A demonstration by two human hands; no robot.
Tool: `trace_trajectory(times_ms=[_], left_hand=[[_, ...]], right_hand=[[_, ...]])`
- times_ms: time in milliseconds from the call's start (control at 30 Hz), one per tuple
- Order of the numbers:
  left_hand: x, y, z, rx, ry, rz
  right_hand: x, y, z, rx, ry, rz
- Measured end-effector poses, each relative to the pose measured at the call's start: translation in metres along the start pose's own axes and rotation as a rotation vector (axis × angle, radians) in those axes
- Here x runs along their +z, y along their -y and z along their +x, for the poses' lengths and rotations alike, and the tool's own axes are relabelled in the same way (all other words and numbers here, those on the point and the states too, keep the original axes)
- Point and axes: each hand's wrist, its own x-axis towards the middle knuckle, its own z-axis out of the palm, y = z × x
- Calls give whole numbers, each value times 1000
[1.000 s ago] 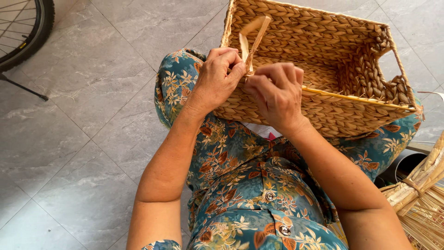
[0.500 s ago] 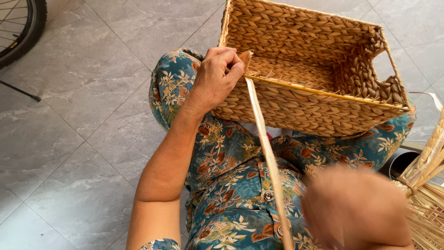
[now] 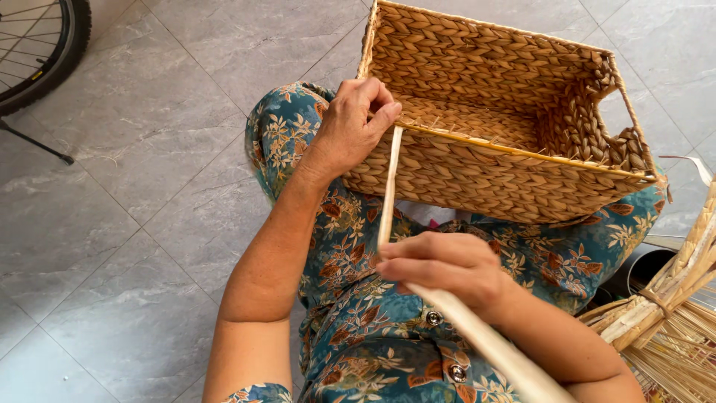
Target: The person weaves a rectangular basket by hand, threading dried palm leaves through the rim and sides. They adjust the basket's position and pull the leaves tight to secure the weave.
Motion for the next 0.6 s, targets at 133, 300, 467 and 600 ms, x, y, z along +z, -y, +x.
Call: trace_trajectory(times_ms=[133,300,467,600], left_hand=[[-18,1,-5,218,99,-116],[-17,-2,-11,235,40,-51],[-5,-11,-23,270,-62,244],[1,-8,-28,317,-120,351]], right_hand=[[-6,22,17,-43,80,-83],[22,16,17,-69,10,-5],[32,20,30,-69,-43,25],[19,16,48,3,-86,115]])
